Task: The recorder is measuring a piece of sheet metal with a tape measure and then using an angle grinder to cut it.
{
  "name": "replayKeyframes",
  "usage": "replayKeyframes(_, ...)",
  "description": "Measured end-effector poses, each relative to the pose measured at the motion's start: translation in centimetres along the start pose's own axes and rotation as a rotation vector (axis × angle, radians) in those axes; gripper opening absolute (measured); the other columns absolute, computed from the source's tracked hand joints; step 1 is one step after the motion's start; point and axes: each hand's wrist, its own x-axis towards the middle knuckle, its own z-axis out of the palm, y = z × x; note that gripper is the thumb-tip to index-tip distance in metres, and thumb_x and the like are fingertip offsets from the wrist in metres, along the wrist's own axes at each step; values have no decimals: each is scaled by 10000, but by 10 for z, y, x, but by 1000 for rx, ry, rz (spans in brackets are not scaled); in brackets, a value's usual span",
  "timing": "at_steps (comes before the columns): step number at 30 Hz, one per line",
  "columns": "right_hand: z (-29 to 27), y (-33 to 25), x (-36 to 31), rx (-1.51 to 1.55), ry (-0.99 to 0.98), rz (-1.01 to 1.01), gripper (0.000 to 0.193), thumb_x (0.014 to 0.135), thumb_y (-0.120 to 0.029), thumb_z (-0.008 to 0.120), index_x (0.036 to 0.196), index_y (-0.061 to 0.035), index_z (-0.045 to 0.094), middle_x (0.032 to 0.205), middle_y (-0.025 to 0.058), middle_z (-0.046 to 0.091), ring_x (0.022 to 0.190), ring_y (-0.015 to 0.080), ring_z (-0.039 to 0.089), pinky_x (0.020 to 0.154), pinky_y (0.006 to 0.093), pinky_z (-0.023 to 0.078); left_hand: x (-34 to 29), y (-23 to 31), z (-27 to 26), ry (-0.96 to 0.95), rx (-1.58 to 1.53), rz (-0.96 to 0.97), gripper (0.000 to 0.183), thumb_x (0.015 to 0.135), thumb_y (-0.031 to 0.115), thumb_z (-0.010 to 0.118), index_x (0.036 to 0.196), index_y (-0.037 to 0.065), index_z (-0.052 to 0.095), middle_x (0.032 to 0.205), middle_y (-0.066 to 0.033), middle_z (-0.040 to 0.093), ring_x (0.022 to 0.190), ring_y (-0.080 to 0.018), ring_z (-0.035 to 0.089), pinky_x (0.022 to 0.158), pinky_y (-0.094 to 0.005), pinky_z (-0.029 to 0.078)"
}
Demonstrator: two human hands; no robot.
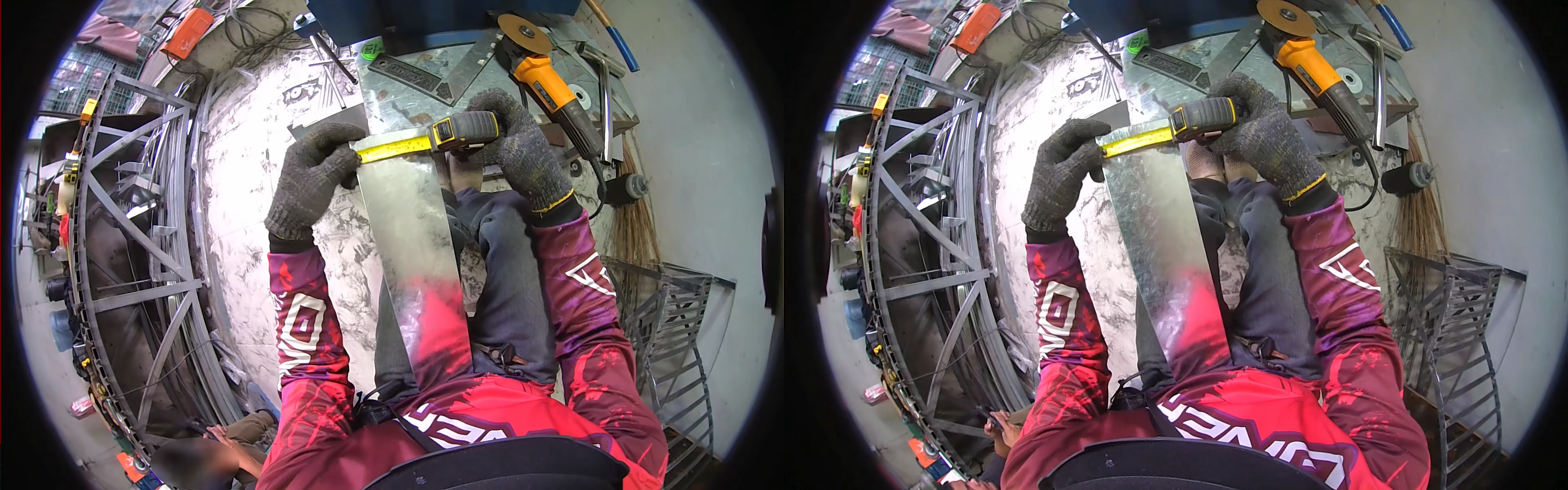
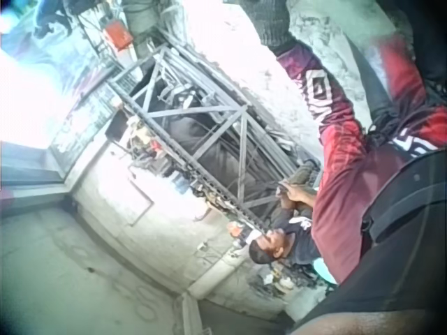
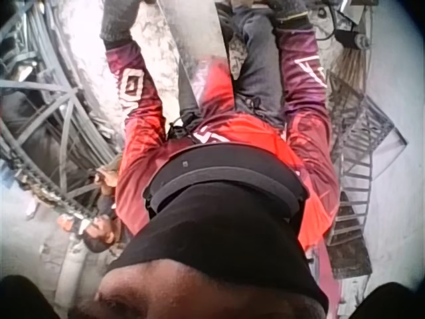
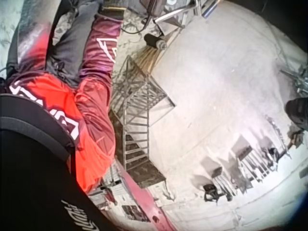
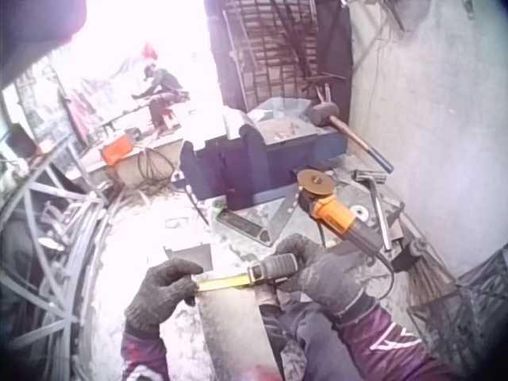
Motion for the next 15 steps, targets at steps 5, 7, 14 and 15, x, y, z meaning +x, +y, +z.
replayKeyframes(5,-1,13,13,17,7,22,537,691,49,797,1162,-45,556,1055,50,638,985,168,622,919,312,531,16,-6,-2,-36,36,27,243,907,133,614,1082,-27,665,867,-60,646,685,-112,573,629,-255,481)
replayKeyframes(7,2,18,13,388,-141,142,515,708,55,784,1152,-45,544,1076,52,629,1001,165,617,924,319,537,18,-11,-2,-45,2,42,238,908,140,611,1076,-19,664,886,-59,647,695,-109,569,627,-249,475)
replayKeyframes(14,15,4,6,325,-100,72,564,653,39,851,1109,-60,534,1069,59,629,1015,164,621,920,315,546,2,0,-1,107,-66,0,190,939,95,594,1091,-14,630,883,-50,645,735,-111,575,659,-242,492)
replayKeyframes(15,15,1,7,281,-57,-4,576,644,32,863,1105,-63,531,1056,63,632,1017,169,627,923,315,547,0,6,2,131,-19,16,193,933,75,598,1098,-21,625,897,-59,645,723,-112,578,656,-243,495)
